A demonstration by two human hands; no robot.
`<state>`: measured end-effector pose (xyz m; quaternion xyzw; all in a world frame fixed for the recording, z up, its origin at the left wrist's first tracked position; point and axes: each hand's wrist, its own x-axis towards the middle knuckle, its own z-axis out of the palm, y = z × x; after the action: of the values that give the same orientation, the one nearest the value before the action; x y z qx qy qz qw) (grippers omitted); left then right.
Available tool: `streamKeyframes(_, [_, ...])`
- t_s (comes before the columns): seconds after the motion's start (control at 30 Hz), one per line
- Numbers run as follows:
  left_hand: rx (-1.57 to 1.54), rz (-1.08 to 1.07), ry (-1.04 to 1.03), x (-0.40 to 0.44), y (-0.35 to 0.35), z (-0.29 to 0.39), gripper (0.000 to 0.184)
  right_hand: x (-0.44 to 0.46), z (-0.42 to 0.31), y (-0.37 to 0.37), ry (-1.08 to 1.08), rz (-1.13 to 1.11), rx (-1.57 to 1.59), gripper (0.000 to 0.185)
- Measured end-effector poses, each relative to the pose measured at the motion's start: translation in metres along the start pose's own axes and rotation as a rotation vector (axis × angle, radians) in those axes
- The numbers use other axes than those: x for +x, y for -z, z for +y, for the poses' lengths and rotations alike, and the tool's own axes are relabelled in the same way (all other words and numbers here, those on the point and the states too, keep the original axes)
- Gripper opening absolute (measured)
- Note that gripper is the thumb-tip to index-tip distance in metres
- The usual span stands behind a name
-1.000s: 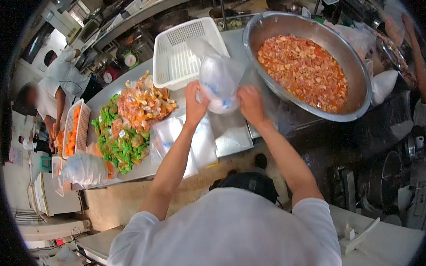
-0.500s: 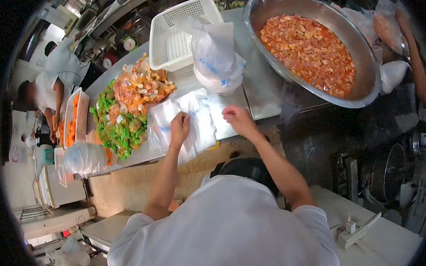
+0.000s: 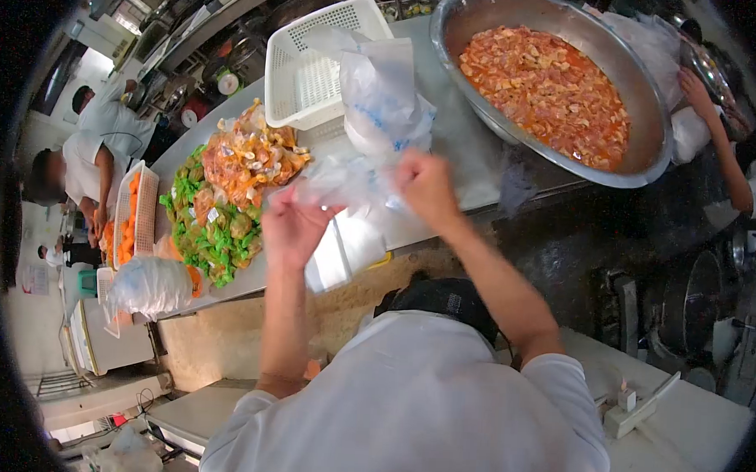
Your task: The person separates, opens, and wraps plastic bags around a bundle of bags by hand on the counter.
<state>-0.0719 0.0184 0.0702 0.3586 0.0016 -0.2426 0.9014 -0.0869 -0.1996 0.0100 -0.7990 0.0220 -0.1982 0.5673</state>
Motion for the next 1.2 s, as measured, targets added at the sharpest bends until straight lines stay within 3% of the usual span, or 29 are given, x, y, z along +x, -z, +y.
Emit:
streamKeyframes(0.07, [0.094, -0.200, 0.054, -0.002, -0.026, 0.018, 0.021, 0.030, -0.028, 0.044, 0.094, 0.191, 0.080, 0.028])
streamKeyframes(0.13, [0.565, -0.381, 0.111, 0.004, -0.045, 0.029, 0.022, 0.046, -0.099, 0.082, 0.064, 0.169, 0.537, 0.022])
streamKeyframes(0.2, [1.320, -0.210, -0.592, 0.023, -0.080, 0.046, 0.027, 0.043, -0.160, 0.100, 0.317, -0.093, 0.604, 0.020])
streamKeyframes(0.23, [1.505, -0.176, -0.797, 0.030, -0.103, 0.065, 0.025, 0.050, -0.164, 0.098, 0.401, -0.178, 0.359, 0.020])
streamKeyframes(0.27, [1.726, -0.242, -1.333, 0.057, -0.115, 0.076, 0.018, 0.064, -0.166, 0.094, 0.477, -0.261, 0.111, 0.020])
streamKeyframes(0.3, [1.819, -0.381, -1.456, 0.083, -0.118, 0.091, 0.015, 0.081, -0.166, 0.092, 0.550, -0.345, -0.142, 0.020])
streamKeyframes(0.33, [2.007, -0.420, -1.368, 0.111, -0.101, 0.093, 0.020, 0.099, -0.149, 0.087, 0.618, -0.334, -0.355, 0.017])
streamKeyframes(0.4, [1.676, -0.591, -0.671, 0.166, -0.040, 0.073, 0.018, 0.118, -0.077, 0.071, 0.602, -0.361, -0.595, 0.012])
streamKeyframes(0.43, [1.612, -0.411, -0.702, 0.173, 0.000, 0.048, 0.016, 0.114, -0.051, 0.064, 0.606, -0.274, -0.552, 0.013])
streamKeyframes(0.47, [1.566, -0.475, -0.636, 0.182, 0.026, 0.032, 0.015, 0.108, -0.027, 0.057, 0.607, -0.190, -0.506, 0.016])
streamKeyframes(0.53, [1.404, -0.297, -0.710, 0.172, 0.040, -0.006, 0.013, 0.098, 0.023, 0.042, 0.504, -0.135, -0.406, 0.016])
streamKeyframes(0.57, [1.392, -0.242, -0.575, 0.162, 0.037, -0.010, 0.011, 0.087, 0.036, 0.040, 0.434, -0.112, -0.359, 0.017])
streamKeyframes(0.63, [1.344, -0.105, -0.353, 0.154, 0.020, -0.004, 0.012, 0.092, 0.031, 0.046, 0.526, -0.121, -0.441, 0.018])
streamKeyframes(0.7, [1.321, -0.100, -0.670, 0.159, 0.023, -0.010, 0.023, 0.094, 0.028, 0.044, 0.608, -0.090, -0.486, 0.015])
streamKeyframes(0.77, [1.279, -0.109, -0.815, 0.171, 0.036, -0.023, 0.034, 0.090, 0.027, 0.043, 0.682, -0.020, -0.512, 0.010])
streamKeyframes(0.87, [1.278, -0.182, -0.774, 0.157, 0.049, -0.042, 0.050, 0.072, 0.062, 0.033, 0.465, -0.019, -0.344, 0.016])
streamKeyframes(0.97, [1.454, -0.043, -0.921, 0.144, 0.041, -0.044, 0.055, 0.091, 0.074, 0.038, 0.119, -0.111, -0.071, 0.028])
streamKeyframes(1.0, [1.359, 0.000, -0.914, 0.144, 0.035, -0.044, 0.056, 0.092, 0.080, 0.035, 0.127, -0.012, 0.074, 0.038])
streamKeyframes(1.07, [1.171, 0.087, -0.856, 0.127, 0.034, -0.058, 0.060, 0.076, 0.071, 0.024, -0.025, 0.045, 0.215, 0.042])
streamKeyframes(1.17, [0.872, 0.111, -0.578, 0.116, 0.035, -0.089, 0.062, 0.059, 0.094, 0.004, -0.159, 0.003, 0.244, 0.046])
streamKeyframes(1.2, [0.993, 0.143, -0.544, 0.104, 0.027, -0.083, 0.065, 0.060, 0.097, 0.002, -0.194, 0.018, 0.322, 0.046])
